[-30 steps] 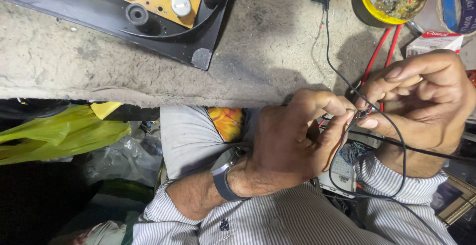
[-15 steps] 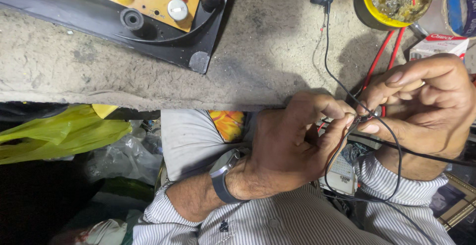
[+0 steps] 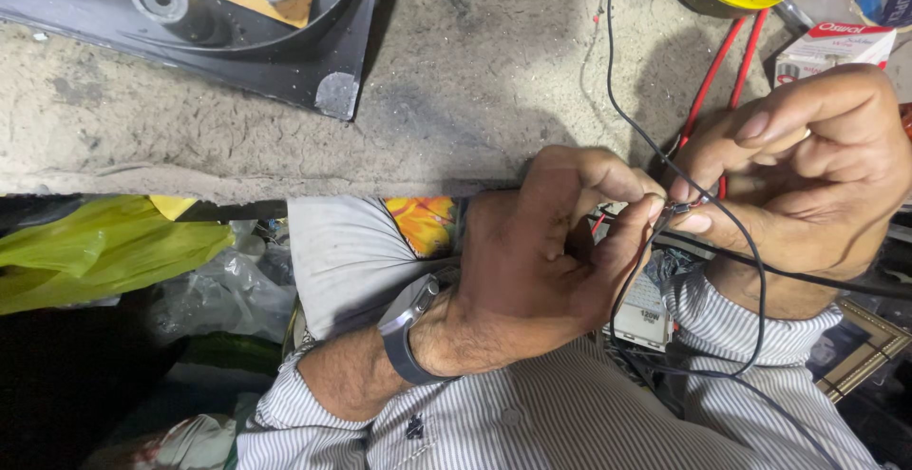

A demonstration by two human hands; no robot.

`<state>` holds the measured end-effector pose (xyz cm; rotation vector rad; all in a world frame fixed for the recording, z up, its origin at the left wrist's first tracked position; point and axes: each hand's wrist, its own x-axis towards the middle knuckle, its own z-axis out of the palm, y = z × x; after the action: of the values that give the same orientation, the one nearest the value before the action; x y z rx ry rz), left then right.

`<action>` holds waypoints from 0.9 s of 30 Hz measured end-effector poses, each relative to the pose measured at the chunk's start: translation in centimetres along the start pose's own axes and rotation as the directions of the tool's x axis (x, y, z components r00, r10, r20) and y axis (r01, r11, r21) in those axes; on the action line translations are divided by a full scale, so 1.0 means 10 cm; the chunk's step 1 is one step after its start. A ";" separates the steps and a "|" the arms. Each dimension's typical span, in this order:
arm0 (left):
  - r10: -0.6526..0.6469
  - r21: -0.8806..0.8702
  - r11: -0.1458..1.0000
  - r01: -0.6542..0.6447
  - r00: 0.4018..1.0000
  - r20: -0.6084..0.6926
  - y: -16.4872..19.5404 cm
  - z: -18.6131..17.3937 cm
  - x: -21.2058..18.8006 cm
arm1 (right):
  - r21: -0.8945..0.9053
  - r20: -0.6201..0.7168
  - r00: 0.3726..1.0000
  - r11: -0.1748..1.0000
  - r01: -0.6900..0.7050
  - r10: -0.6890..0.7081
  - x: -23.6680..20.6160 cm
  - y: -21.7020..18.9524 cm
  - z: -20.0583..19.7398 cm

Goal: The person repairs a wired earphone at a cluttered workbench. They strip and twist the earphone wire ends by hand, pick up a soldering iron, and apply solder to the wire joint, then continue manipulating and joining the small wire and connector parts with their fingers.

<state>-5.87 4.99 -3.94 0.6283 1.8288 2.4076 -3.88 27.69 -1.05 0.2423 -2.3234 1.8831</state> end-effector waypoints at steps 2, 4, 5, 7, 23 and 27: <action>0.002 0.016 1.000 -0.002 1.000 0.003 0.00 0.00 0.01 | 0.000 -0.001 1.000 1.000 -0.005 0.005 -0.02 0.01 -0.01; 0.011 0.034 0.999 -0.012 1.000 0.006 0.01 -0.01 0.01 | -0.007 0.006 1.000 1.000 -0.003 0.003 -0.03 -0.01 0.01; 0.015 0.043 0.999 -0.015 1.000 0.006 0.01 -0.01 0.01 | -0.011 0.013 1.000 1.000 0.002 -0.001 -0.02 -0.02 0.03; 0.018 0.050 0.999 -0.018 1.000 0.003 0.01 -0.01 0.01 | 0.004 0.009 1.000 1.000 -0.001 0.001 0.04 -0.07 0.08; -0.052 -0.017 0.999 0.051 0.999 -0.007 0.06 0.10 0.02 | 0.124 0.214 0.975 0.988 -0.093 0.065 0.04 -0.13 -0.09; -0.034 0.024 0.999 0.035 0.999 -0.010 0.05 0.07 0.02 | 0.087 0.206 0.975 0.990 -0.107 0.087 0.10 -0.20 -0.02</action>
<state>-5.68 5.56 -3.30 0.5834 1.8588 2.3747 -4.39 27.42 1.10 0.3529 -2.4127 2.1138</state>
